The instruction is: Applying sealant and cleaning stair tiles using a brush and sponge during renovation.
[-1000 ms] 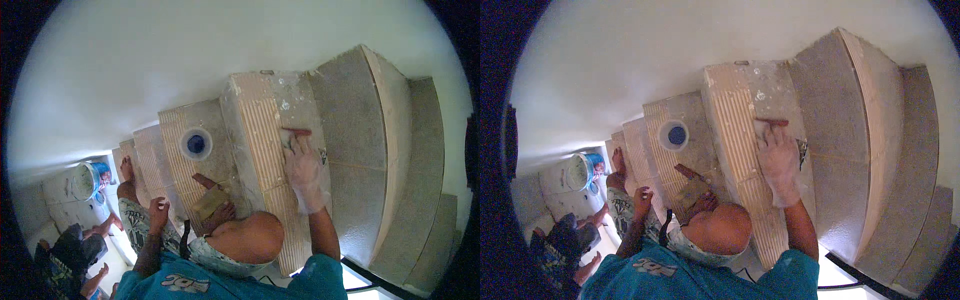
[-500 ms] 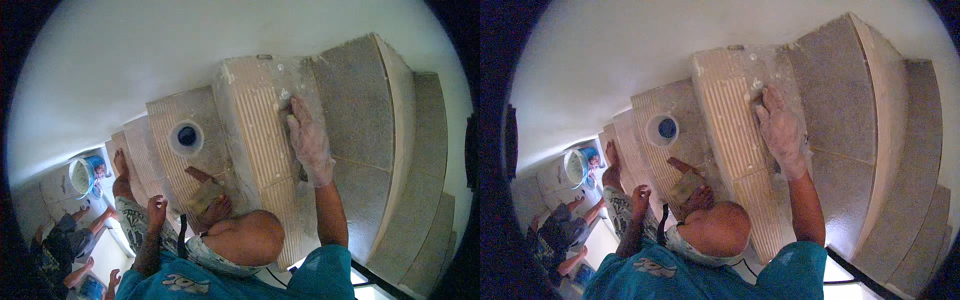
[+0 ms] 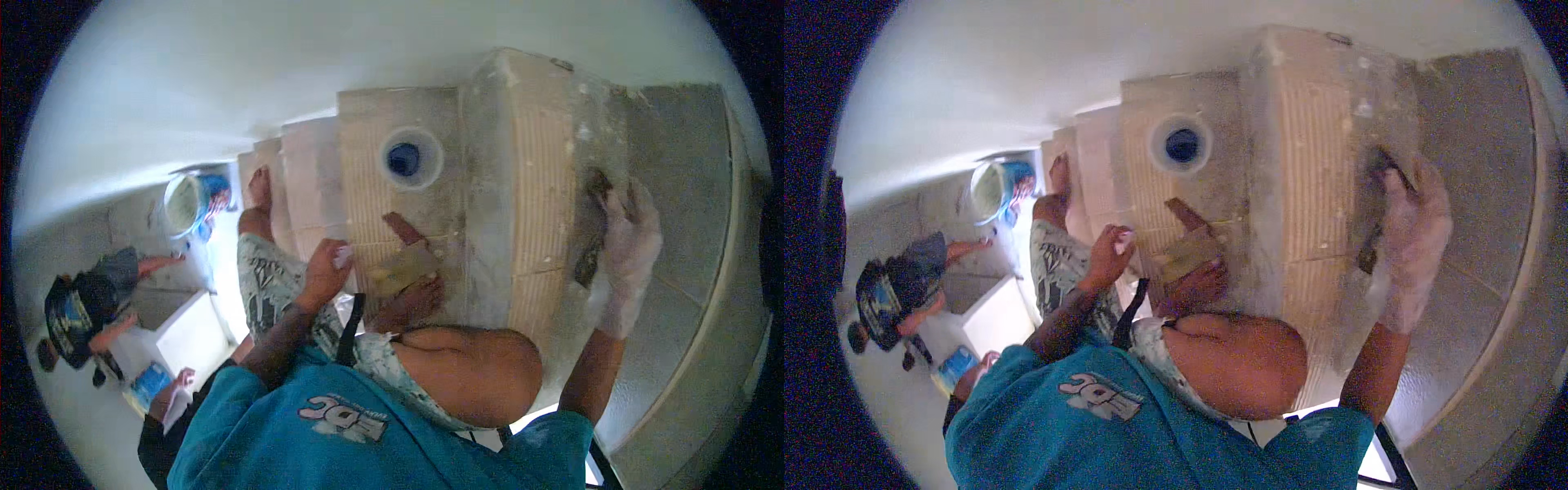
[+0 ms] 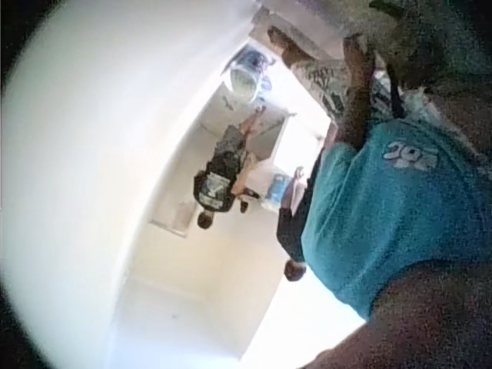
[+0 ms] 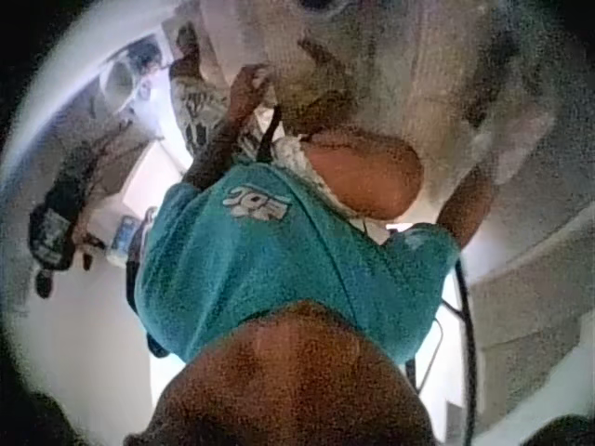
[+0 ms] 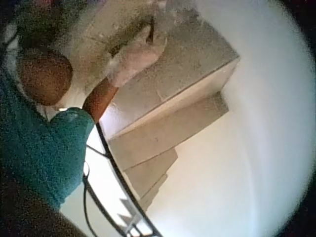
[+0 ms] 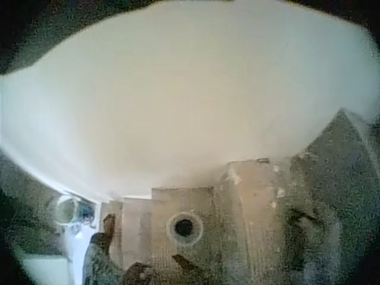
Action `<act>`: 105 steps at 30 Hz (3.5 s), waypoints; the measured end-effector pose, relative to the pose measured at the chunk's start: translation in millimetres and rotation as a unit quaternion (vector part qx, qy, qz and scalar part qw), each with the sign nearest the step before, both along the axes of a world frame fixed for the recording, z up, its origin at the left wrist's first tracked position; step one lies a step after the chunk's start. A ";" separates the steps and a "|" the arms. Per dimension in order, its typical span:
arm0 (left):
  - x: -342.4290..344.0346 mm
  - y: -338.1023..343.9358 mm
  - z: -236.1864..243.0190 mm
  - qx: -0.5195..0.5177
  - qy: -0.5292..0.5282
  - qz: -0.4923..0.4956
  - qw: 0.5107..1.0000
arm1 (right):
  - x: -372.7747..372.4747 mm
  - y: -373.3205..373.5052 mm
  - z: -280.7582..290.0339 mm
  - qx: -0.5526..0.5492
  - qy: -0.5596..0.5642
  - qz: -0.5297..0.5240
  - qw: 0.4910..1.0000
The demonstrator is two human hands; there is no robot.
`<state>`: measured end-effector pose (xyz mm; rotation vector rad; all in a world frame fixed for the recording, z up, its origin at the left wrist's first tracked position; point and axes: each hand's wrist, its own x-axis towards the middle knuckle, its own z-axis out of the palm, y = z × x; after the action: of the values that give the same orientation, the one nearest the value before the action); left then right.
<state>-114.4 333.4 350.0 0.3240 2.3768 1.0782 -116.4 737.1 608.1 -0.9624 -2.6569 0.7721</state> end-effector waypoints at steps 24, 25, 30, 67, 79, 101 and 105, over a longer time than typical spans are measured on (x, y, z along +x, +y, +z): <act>23.1 -3.6 3.0 0.083 -0.201 0.029 0.976 | 58.9 -32.1 6.1 0.040 -0.015 0.016 0.999; 21.0 -6.5 6.8 0.083 -0.202 0.027 0.976 | 60.6 -33.4 5.5 0.044 -0.003 0.027 0.999; 7.6 8.2 58.1 0.145 -0.300 0.195 0.922 | 63.3 -45.0 14.3 0.018 -0.004 0.037 0.999; -50.2 223.5 212.7 0.243 0.192 -0.229 0.923 | 94.2 -59.4 -42.4 -0.713 0.278 -0.063 0.641; -76.2 355.1 188.2 0.200 0.446 -0.304 0.818 | 145.0 14.5 10.9 -0.126 0.272 -0.208 0.931; -81.0 354.2 167.5 0.135 0.399 -0.396 0.816 | 59.8 29.0 -10.3 0.271 -0.110 -0.061 0.954; -93.3 357.7 157.0 0.174 0.378 -0.419 0.807 | 62.9 18.1 3.3 0.264 0.026 -0.008 0.964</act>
<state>-207.6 691.2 507.0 2.0371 2.1191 0.9970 -53.6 755.3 611.4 -0.7966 -2.5899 0.0627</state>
